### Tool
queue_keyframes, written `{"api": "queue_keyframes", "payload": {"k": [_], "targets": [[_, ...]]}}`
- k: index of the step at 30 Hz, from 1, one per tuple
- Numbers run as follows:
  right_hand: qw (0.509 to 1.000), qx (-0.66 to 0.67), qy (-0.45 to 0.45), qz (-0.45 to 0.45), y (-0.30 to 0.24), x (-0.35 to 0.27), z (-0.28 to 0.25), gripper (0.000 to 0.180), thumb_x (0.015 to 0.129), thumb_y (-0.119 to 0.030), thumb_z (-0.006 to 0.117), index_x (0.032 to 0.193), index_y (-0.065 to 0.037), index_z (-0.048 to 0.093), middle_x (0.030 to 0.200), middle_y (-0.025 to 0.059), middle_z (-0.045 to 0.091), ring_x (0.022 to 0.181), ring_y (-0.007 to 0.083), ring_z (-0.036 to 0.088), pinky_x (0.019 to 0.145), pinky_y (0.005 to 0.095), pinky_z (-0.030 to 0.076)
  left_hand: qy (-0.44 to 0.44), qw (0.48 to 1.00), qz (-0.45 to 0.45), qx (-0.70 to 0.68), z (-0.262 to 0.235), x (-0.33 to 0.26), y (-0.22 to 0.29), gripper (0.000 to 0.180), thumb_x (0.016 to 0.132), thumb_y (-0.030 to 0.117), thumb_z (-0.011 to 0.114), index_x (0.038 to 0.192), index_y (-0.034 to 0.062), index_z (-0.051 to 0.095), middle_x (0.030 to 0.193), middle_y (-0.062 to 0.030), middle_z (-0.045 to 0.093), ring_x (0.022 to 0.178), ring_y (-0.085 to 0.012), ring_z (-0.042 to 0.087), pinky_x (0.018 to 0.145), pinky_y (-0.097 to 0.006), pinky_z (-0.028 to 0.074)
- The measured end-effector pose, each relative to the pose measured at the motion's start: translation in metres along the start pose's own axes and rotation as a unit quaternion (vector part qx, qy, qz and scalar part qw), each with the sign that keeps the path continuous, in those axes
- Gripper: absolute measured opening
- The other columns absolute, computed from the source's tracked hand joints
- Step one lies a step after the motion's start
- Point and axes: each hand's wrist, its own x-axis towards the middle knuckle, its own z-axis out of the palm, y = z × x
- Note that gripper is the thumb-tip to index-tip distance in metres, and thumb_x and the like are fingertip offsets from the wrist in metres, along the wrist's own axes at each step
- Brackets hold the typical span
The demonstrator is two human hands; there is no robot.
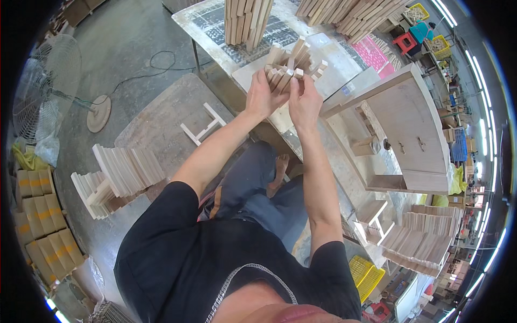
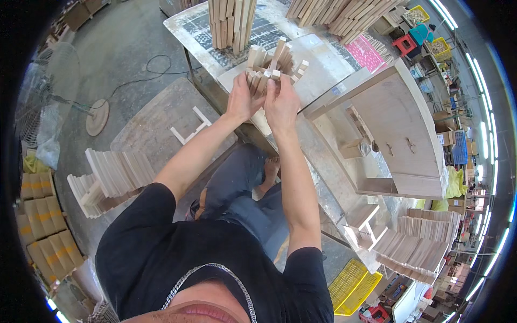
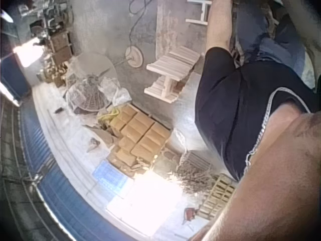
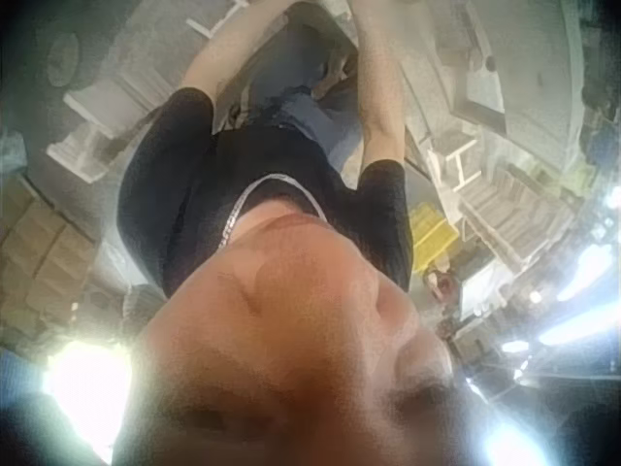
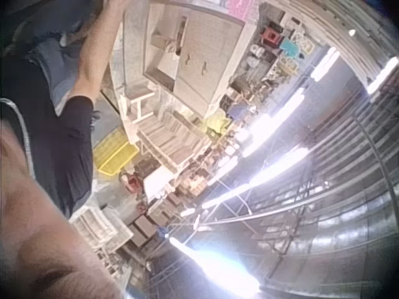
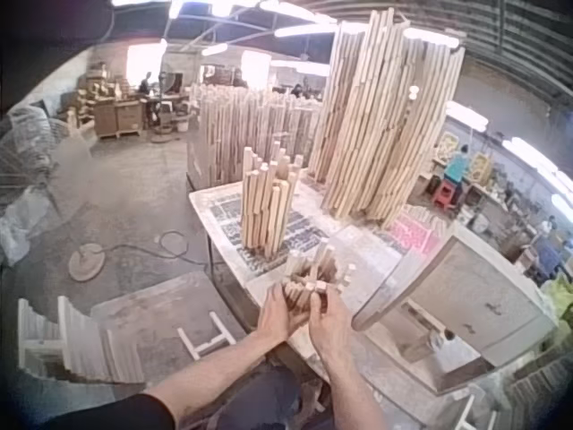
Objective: Assembling wooden cross-frames and stacking them using a mallet.
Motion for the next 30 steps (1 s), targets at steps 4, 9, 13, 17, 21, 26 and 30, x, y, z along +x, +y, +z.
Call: {"api": "queue_keyframes", "payload": {"k": [4,9,13,17,21,26,30], "targets": [[0.998,0.008,0.012,0.068,-0.005,0.003,0.007,0.032,0.097,-0.022,0.066,0.121,-0.001,0.065,0.103,0.0188,0.073,0.091,0.0286,0.073,0.079,0.0383,0.055,0.053,0.998,-0.022,0.039,0.009,-0.003,-0.010,0.105,0.069,0.032,0.093,0.145,-0.0046,0.031,0.135,-0.0277,0.041,0.113,-0.0465,0.058,0.092,-0.048,0.054],[0.995,0.060,0.006,0.075,-0.027,-0.045,-0.038,0.047,0.096,-0.021,0.069,0.134,0.004,0.057,0.110,0.0185,0.072,0.094,0.0269,0.073,0.084,0.0368,0.056,0.073,0.996,0.041,0.028,0.011,-0.005,-0.020,0.101,0.071,0.038,0.091,0.143,-0.0043,0.036,0.125,-0.0268,0.046,0.109,-0.0480,0.058,0.089,-0.049,0.054],[0.998,-0.049,0.030,0.035,0.000,-0.167,-0.147,0.037,0.089,-0.008,0.073,0.123,0.002,0.064,0.092,0.0150,0.069,0.084,0.0289,0.070,0.076,0.0372,0.056,-0.011,1.000,-0.010,0.022,0.042,-0.008,-0.012,0.082,0.079,0.045,0.084,0.131,-0.0069,0.048,0.117,-0.0264,0.055,0.111,-0.0425,0.057,0.096,-0.048,0.048],[0.975,-0.158,0.026,0.152,0.011,-0.263,-0.265,0.024,0.088,-0.007,0.073,0.113,-0.004,0.070,0.091,0.0155,0.068,0.082,0.0318,0.069,0.072,0.0398,0.055,0.045,0.998,0.023,0.043,0.014,-0.002,-0.036,0.070,0.080,0.038,0.087,0.123,-0.0063,0.056,0.110,-0.0207,0.064,0.101,-0.0338,0.062,0.092,-0.043,0.049],[0.897,-0.315,0.126,0.282,0.044,-0.322,-0.384,0.022,0.087,-0.008,0.073,0.109,-0.002,0.072,0.098,0.0182,0.072,0.088,0.0320,0.070,0.078,0.0398,0.055,0.099,0.985,0.121,0.068,0.014,0.010,-0.044,0.064,0.080,0.035,0.088,0.121,-0.0057,0.060,0.114,-0.0205,0.066,0.104,-0.0325,0.065,0.094,-0.043,0.050],[0.875,-0.334,0.088,0.339,0.028,-0.361,-0.397,0.029,0.089,-0.008,0.071,0.118,-0.005,0.073,0.096,0.0166,0.071,0.091,0.0298,0.069,0.085,0.0420,0.053,0.009,0.995,0.012,0.095,0.029,0.009,-0.033,0.083,0.071,0.053,0.088,0.126,-0.0029,0.060,0.116,-0.0205,0.069,0.109,-0.0340,0.065,0.097,-0.044,0.051],[0.952,-0.266,-0.002,0.150,0.032,-0.346,-0.320,0.021,0.086,-0.002,0.071,0.107,0.000,0.071,0.094,0.0191,0.070,0.089,0.0379,0.066,0.081,0.0448,0.052,-0.047,0.997,-0.059,0.017,-0.001,0.021,-0.014,0.096,0.061,0.048,0.090,0.133,-0.0043,0.052,0.120,-0.0255,0.065,0.113,-0.0380,0.064,0.101,-0.042,0.051]]}}
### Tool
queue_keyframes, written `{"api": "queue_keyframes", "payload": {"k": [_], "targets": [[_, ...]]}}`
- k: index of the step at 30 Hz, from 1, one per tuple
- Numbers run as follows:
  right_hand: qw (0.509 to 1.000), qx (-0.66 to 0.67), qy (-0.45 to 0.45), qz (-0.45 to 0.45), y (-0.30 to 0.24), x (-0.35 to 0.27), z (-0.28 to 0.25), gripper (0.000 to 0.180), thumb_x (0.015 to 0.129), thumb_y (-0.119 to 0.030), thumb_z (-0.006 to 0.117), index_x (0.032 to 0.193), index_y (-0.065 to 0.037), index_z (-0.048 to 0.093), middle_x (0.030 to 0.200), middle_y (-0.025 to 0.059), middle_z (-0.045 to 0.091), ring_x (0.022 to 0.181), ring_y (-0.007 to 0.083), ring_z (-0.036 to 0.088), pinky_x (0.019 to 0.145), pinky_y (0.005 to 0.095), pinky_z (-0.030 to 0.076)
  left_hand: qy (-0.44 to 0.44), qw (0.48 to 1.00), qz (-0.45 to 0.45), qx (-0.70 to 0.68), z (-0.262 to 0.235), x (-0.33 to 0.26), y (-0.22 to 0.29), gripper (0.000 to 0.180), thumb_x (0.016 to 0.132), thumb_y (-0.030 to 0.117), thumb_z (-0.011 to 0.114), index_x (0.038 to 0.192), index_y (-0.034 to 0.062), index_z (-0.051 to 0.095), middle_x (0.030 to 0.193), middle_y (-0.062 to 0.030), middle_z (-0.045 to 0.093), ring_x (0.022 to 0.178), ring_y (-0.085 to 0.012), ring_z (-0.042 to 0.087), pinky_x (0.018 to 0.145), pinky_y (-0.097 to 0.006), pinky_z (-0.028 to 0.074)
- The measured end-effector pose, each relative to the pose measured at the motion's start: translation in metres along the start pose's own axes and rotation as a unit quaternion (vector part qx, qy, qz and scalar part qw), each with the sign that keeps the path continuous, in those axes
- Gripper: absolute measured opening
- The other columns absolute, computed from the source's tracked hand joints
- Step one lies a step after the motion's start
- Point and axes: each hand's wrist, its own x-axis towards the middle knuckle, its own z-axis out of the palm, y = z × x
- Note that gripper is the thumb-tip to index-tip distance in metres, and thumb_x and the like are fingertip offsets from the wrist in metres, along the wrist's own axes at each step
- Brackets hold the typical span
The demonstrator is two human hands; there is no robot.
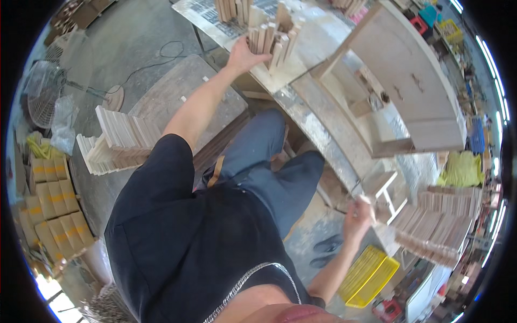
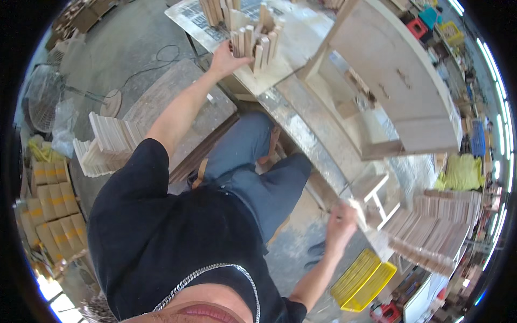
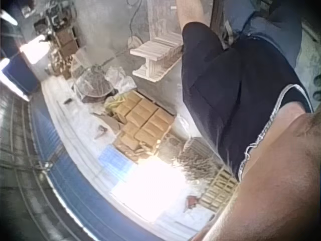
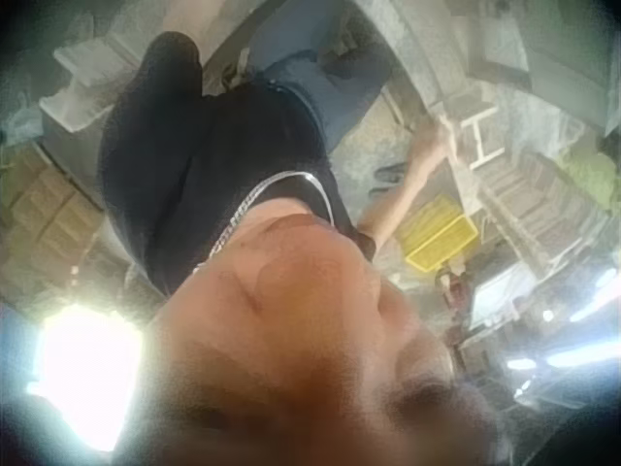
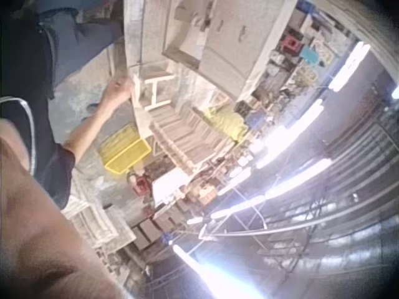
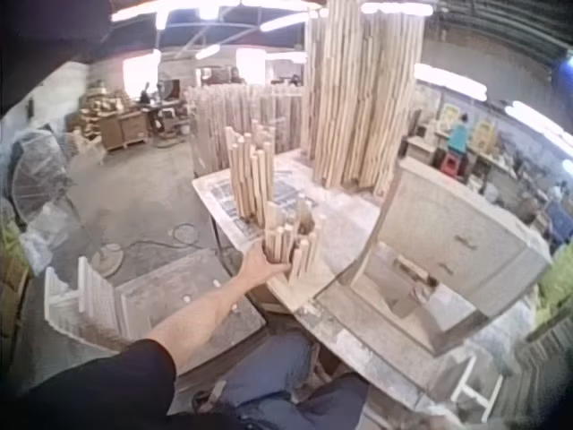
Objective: Assembling wooden cross-frames and stacking them using a mallet.
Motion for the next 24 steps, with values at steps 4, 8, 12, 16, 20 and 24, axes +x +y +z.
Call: {"api": "queue_keyframes", "payload": {"k": [4,8,12,16,20,24], "targets": [[0.990,0.075,-0.080,-0.083,-0.042,0.007,0.049,0.023,0.085,-0.003,0.074,0.106,0.001,0.070,0.095,0.0196,0.068,0.089,0.0390,0.064,0.079,0.0454,0.052,0.065,0.996,-0.009,0.055,-0.005,-0.013,-0.022,0.084,0.058,0.036,0.086,0.126,-0.0031,0.057,0.116,-0.0238,0.069,0.109,-0.0381,0.067,0.097,-0.042,0.053],[0.985,0.105,-0.123,-0.068,-0.066,0.026,0.062,0.021,0.084,-0.003,0.074,0.105,0.001,0.071,0.093,0.0190,0.068,0.086,0.0367,0.065,0.077,0.0442,0.053,0.044,0.999,-0.014,0.012,0.002,-0.017,-0.009,0.083,0.058,0.036,0.087,0.124,-0.0040,0.055,0.115,-0.0257,0.067,0.111,-0.0387,0.066,0.097,-0.043,0.053],[0.978,0.117,-0.136,-0.108,-0.104,0.065,0.083,0.020,0.084,-0.004,0.075,0.103,0.000,0.072,0.090,0.0164,0.069,0.084,0.0342,0.066,0.076,0.0429,0.053,0.028,0.999,-0.028,0.006,0.000,-0.016,0.008,0.081,0.060,0.035,0.087,0.121,-0.0053,0.052,0.117,-0.0269,0.063,0.114,-0.0403,0.063,0.099,-0.043,0.052],[0.967,0.139,-0.167,-0.135,-0.147,0.097,0.107,0.020,0.084,-0.004,0.075,0.103,-0.001,0.072,0.090,0.0154,0.069,0.085,0.0336,0.067,0.076,0.0421,0.054,0.018,0.998,-0.059,0.008,-0.002,-0.011,0.011,0.086,0.061,0.037,0.086,0.123,-0.0084,0.049,0.117,-0.0287,0.062,0.113,-0.0423,0.063,0.098,-0.044,0.052],[0.945,0.192,-0.141,-0.226,-0.189,0.111,0.132,0.021,0.083,-0.005,0.076,0.103,-0.001,0.072,0.090,0.0154,0.070,0.084,0.0334,0.067,0.076,0.0410,0.054,-0.005,0.999,-0.043,0.006,-0.032,-0.007,0.012,0.085,0.059,0.038,0.087,0.121,-0.0086,0.053,0.108,-0.0271,0.069,0.103,-0.0406,0.069,0.092,-0.043,0.055],[0.941,0.233,-0.171,-0.178,-0.190,0.116,0.147,0.022,0.085,-0.009,0.076,0.105,-0.002,0.072,0.089,0.0160,0.070,0.084,0.0331,0.068,0.076,0.0421,0.054,0.038,0.998,-0.026,-0.030,-0.090,-0.039,0.034,0.079,0.058,0.037,0.089,0.118,-0.0038,0.059,0.106,-0.0215,0.072,0.101,-0.0309,0.072,0.090,-0.040,0.057]]}}
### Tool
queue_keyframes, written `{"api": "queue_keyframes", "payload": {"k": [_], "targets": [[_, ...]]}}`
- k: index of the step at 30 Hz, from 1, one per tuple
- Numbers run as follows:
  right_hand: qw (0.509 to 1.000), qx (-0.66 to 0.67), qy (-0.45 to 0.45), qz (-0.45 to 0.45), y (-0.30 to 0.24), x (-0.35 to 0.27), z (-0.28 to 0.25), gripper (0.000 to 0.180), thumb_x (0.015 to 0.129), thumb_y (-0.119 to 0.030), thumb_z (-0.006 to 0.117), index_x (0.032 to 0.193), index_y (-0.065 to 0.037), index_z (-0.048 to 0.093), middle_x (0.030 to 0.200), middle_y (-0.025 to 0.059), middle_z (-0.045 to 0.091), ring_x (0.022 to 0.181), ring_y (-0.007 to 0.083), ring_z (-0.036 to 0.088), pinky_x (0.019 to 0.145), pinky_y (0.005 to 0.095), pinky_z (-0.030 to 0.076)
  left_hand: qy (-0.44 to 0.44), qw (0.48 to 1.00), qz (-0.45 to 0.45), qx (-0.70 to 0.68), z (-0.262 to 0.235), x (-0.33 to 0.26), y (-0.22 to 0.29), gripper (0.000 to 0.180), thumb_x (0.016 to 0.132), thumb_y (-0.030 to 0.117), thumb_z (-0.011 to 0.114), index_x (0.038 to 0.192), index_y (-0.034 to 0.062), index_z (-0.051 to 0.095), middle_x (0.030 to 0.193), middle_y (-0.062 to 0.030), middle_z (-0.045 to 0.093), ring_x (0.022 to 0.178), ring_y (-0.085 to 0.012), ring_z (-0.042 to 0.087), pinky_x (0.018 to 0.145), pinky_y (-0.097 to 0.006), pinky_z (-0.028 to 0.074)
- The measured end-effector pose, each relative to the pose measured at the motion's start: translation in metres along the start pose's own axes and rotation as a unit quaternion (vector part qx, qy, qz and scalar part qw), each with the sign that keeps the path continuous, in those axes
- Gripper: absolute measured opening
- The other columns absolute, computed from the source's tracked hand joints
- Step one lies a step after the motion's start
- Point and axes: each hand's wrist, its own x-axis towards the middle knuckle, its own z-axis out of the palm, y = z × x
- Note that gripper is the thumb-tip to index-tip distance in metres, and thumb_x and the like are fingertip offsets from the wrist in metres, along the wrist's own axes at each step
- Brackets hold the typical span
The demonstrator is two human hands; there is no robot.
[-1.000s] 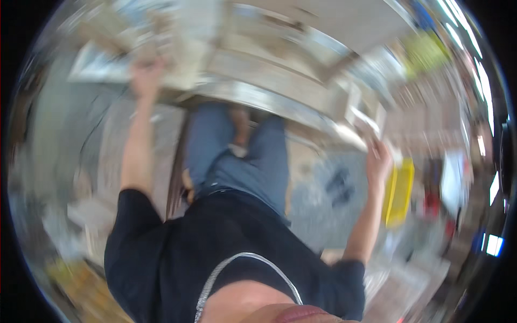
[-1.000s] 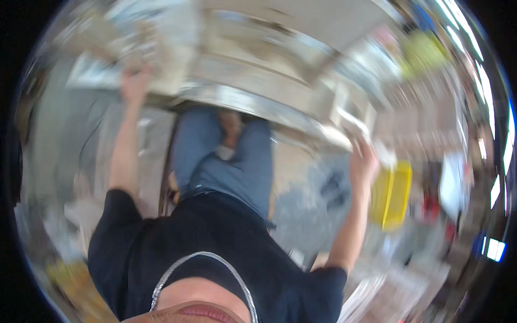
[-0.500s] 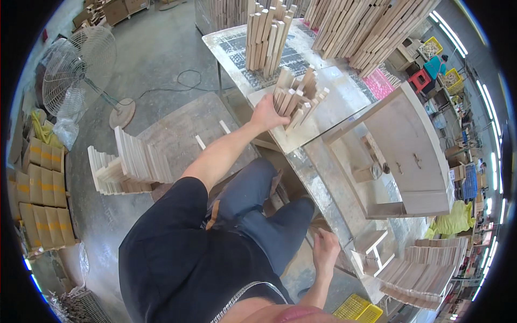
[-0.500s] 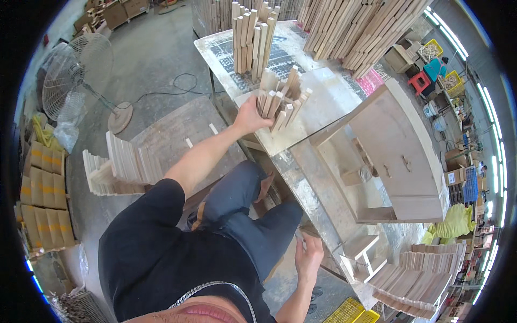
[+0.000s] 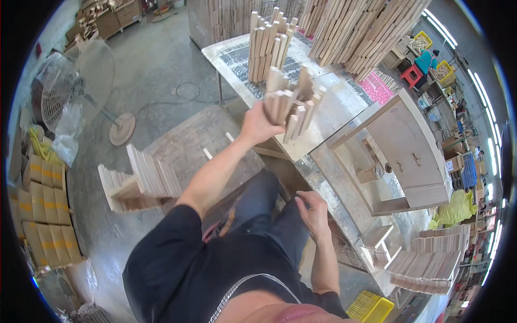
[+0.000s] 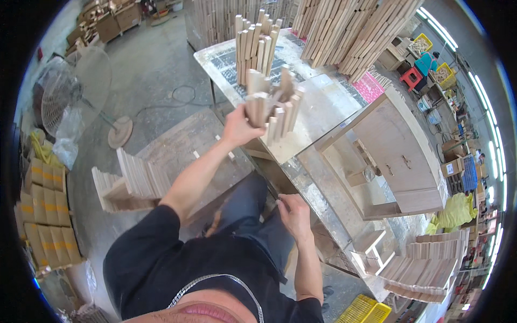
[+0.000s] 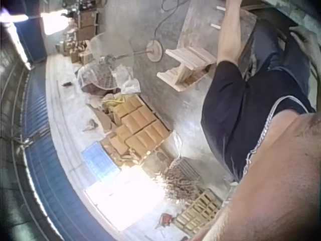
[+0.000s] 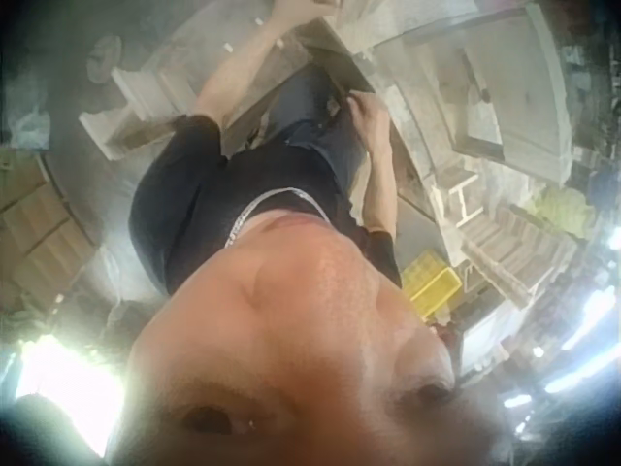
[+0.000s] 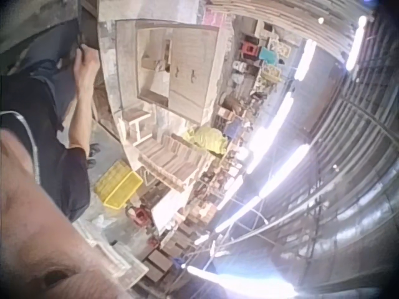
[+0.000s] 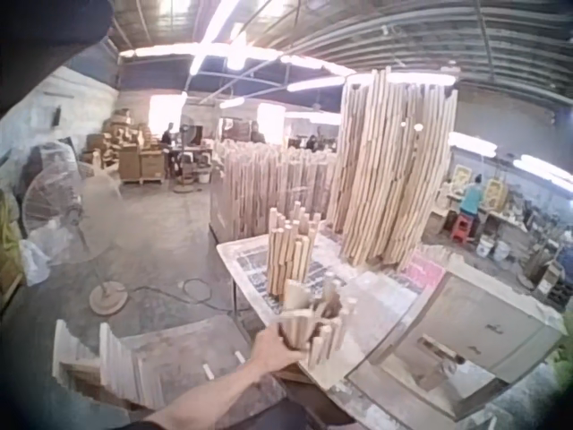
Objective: Assembling wooden cross-frames and stacking them using a mallet.
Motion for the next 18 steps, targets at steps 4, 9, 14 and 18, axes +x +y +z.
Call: {"api": "queue_keyframes", "payload": {"k": [4,9,14,18], "targets": [[0.996,-0.020,0.087,0.004,0.024,0.092,0.034,0.039,0.086,-0.021,0.077,0.117,0.000,0.068,0.098,0.0193,0.069,0.092,0.0353,0.066,0.082,0.0457,0.052,0.132,0.988,0.064,-0.048,-0.099,0.006,0.030,0.064,0.061,0.025,0.090,0.111,-0.0032,0.062,0.101,-0.0156,0.073,0.092,-0.0243,0.072,0.084,-0.036,0.056],[0.979,0.085,0.175,-0.051,0.031,0.317,0.063,0.099,0.070,-0.041,0.089,0.143,0.008,0.044,0.136,0.0265,0.053,0.128,0.0392,0.053,0.111,0.0446,0.043,0.250,0.937,0.175,-0.171,-0.198,0.088,0.070,0.048,0.078,0.010,0.081,0.120,-0.0046,0.062,0.106,-0.0106,0.072,0.097,-0.0189,0.069,0.082,-0.031,0.056],[0.978,0.103,0.174,-0.052,0.034,0.447,0.087,0.119,0.058,-0.046,0.093,0.146,0.011,0.037,0.146,0.0307,0.044,0.140,0.0440,0.038,0.118,0.0467,0.034,0.330,0.925,0.106,-0.154,-0.237,0.165,0.102,0.047,0.084,0.016,0.077,0.121,-0.0073,0.059,0.115,-0.0156,0.066,0.100,-0.0246,0.070,0.084,-0.040,0.063],[0.973,0.151,0.142,-0.106,0.021,0.478,0.091,0.119,0.056,-0.039,0.094,0.146,0.011,0.034,0.145,0.0304,0.043,0.137,0.0450,0.040,0.117,0.0473,0.035,0.305,0.941,0.095,-0.111,-0.267,0.201,0.099,0.044,0.090,0.021,0.070,0.122,-0.0063,0.057,0.116,-0.0159,0.066,0.101,-0.0279,0.070,0.085,-0.042,0.063]]}}
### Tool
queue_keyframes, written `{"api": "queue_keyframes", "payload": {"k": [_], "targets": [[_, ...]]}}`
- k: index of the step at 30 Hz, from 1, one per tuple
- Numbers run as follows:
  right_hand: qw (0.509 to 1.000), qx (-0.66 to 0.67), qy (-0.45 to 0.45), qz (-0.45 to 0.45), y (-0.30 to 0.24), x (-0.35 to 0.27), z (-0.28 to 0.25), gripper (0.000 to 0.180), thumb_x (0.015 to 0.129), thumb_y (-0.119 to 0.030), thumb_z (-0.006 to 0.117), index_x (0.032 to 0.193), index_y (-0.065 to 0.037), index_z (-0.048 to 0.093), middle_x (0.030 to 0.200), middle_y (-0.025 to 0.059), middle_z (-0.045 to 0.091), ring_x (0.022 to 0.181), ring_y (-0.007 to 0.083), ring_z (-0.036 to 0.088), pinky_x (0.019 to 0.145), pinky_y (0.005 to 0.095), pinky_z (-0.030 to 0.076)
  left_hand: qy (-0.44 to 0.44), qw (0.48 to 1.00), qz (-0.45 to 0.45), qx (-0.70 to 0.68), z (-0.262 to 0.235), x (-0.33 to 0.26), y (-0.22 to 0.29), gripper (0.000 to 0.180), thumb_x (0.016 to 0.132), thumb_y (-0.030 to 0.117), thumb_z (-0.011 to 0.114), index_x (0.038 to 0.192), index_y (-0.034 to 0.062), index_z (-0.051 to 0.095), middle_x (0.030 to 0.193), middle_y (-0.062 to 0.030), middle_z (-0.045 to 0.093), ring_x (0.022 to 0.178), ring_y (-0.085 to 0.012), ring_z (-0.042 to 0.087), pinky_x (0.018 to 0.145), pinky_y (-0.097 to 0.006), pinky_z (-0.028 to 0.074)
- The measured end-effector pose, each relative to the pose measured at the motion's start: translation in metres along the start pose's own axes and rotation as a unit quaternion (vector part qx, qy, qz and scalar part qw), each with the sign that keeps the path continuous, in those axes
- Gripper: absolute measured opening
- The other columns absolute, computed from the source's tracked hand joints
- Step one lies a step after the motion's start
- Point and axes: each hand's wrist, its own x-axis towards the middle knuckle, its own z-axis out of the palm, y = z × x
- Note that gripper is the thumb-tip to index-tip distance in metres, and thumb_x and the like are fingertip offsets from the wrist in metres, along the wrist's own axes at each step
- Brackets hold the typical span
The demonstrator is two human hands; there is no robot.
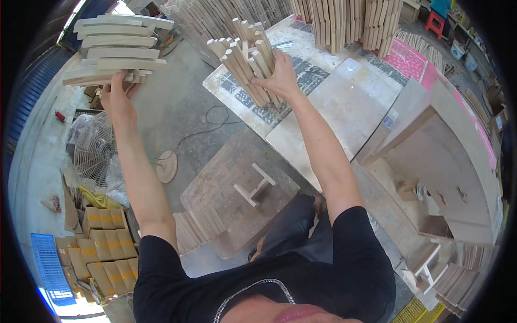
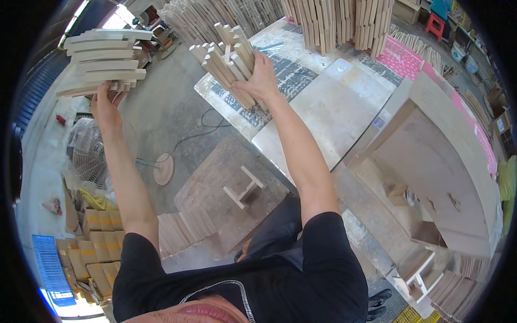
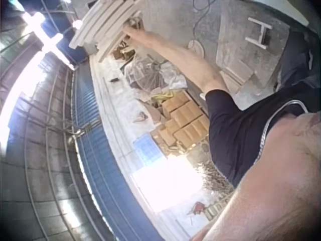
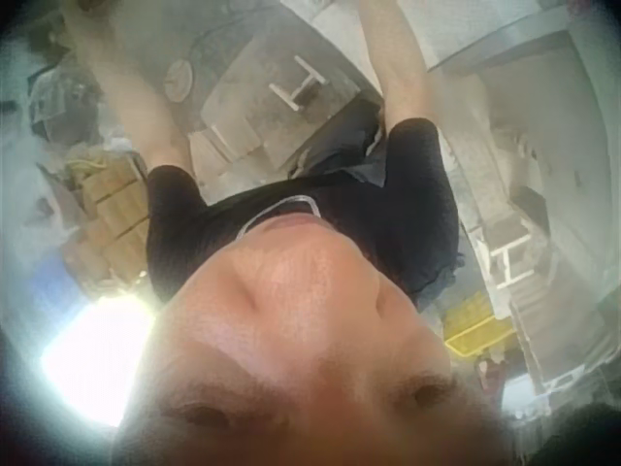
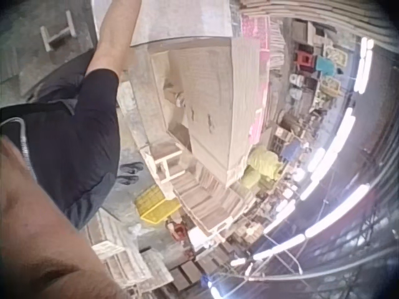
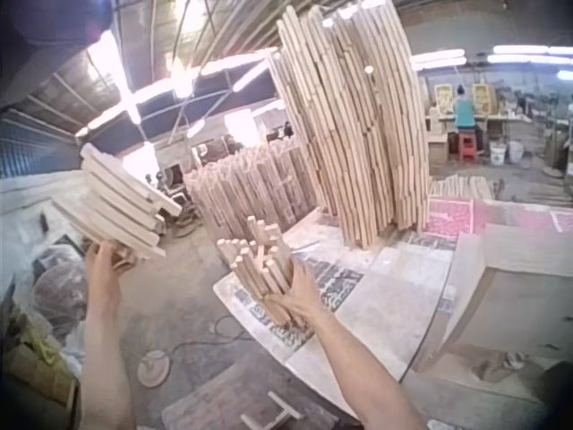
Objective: Assembling wooden cross-frames and stacking them using a mallet.
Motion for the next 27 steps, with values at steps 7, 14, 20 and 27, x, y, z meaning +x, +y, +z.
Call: {"api": "queue_keyframes", "payload": {"k": [7,14,20,27], "targets": [[0.999,0.013,0.034,-0.034,0.011,0.006,0.008,0.114,0.057,-0.031,0.092,0.146,0.011,0.035,0.141,0.0302,0.045,0.132,0.0453,0.042,0.116,0.0479,0.036,-0.077,0.994,-0.058,-0.040,0.018,0.024,-0.018,0.041,0.092,0.025,0.063,0.119,-0.0064,0.060,0.111,-0.0135,0.065,0.101,-0.0259,0.068,0.083,-0.042,0.061],[0.999,0.026,0.018,-0.044,0.022,0.017,0.010,0.114,0.059,-0.032,0.091,0.146,0.012,0.033,0.139,0.0305,0.046,0.131,0.0458,0.042,0.115,0.0482,0.036,-0.132,0.988,-0.076,0.014,0.026,0.034,-0.027,0.039,0.098,0.030,0.055,0.124,0.0003,0.058,0.116,-0.0136,0.067,0.103,-0.0269,0.069,0.086,-0.044,0.060],[0.999,-0.021,0.013,-0.046,0.022,0.021,0.005,0.109,0.062,-0.034,0.090,0.146,0.010,0.036,0.138,0.0290,0.050,0.131,0.0436,0.046,0.114,0.0472,0.038,-0.151,0.985,-0.066,0.051,0.042,0.054,-0.026,0.040,0.097,0.029,0.055,0.121,-0.0033,0.061,0.113,-0.0141,0.069,0.099,-0.0259,0.069,0.084,-0.041,0.060],[0.998,-0.009,0.001,-0.065,0.026,0.022,0.000,0.108,0.060,-0.036,0.090,0.143,0.011,0.039,0.134,0.0279,0.050,0.126,0.0427,0.045,0.112,0.0487,0.037,-0.213,0.976,-0.041,-0.017,0.078,0.090,-0.043,0.035,0.096,0.025,0.060,0.117,-0.0024,0.064,0.111,-0.0094,0.069,0.098,-0.0199,0.068,0.081,-0.035,0.058]]}}
